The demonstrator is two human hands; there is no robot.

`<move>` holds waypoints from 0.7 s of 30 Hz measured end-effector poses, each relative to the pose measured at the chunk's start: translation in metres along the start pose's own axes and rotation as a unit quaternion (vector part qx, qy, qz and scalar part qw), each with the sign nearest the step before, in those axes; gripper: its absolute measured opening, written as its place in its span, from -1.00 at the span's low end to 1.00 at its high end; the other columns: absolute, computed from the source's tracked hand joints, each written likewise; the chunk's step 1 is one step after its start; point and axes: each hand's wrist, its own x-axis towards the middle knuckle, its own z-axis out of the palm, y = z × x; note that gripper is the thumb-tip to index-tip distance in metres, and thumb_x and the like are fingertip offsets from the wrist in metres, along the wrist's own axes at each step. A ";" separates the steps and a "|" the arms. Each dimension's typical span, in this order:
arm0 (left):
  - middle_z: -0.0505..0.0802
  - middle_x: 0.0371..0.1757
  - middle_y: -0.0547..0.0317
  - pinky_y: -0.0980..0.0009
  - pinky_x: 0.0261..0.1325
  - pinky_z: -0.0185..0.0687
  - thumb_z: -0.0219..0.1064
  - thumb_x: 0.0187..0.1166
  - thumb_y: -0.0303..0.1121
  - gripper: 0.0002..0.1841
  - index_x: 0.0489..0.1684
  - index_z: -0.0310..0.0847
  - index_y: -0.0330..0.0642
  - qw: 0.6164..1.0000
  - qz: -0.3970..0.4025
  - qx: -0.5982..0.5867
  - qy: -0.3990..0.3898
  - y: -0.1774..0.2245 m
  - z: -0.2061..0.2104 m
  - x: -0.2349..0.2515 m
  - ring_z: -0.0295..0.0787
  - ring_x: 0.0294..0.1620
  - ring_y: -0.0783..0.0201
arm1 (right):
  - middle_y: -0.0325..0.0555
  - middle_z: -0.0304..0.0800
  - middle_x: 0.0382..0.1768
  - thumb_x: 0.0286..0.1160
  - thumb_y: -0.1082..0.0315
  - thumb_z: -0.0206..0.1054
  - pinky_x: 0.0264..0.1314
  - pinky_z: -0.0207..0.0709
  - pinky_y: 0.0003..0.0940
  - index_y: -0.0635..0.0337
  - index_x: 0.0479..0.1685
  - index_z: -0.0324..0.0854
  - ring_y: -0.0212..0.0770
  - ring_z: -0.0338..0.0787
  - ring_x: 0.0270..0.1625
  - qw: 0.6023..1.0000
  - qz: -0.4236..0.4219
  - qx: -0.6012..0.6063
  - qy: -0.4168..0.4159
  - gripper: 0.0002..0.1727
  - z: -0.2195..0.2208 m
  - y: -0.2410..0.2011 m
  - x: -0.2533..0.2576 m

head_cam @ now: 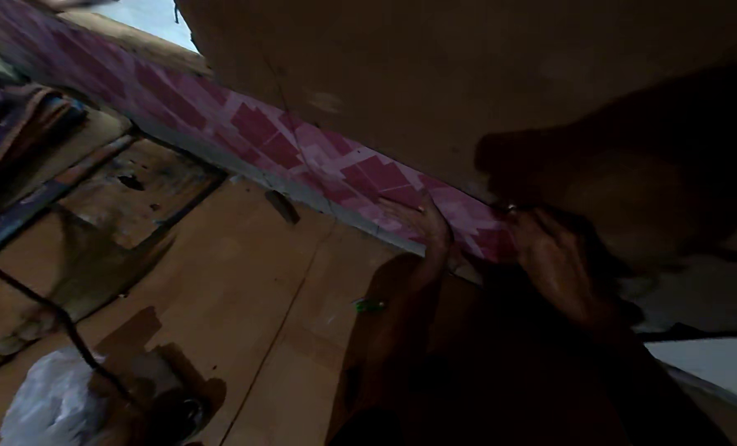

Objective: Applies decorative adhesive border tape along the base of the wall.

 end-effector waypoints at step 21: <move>-0.35 0.84 -0.57 -0.21 0.87 -0.38 0.32 0.55 -0.02 0.13 0.86 -0.51 -0.50 0.999 -0.013 -0.030 -0.040 0.022 0.002 -0.048 -0.58 0.88 -0.46 | 0.24 0.82 0.00 0.57 0.42 0.23 -0.04 0.58 0.14 0.24 0.31 0.73 0.29 0.79 0.01 0.982 -0.122 -0.120 0.077 -0.63 -0.014 -0.058 0.026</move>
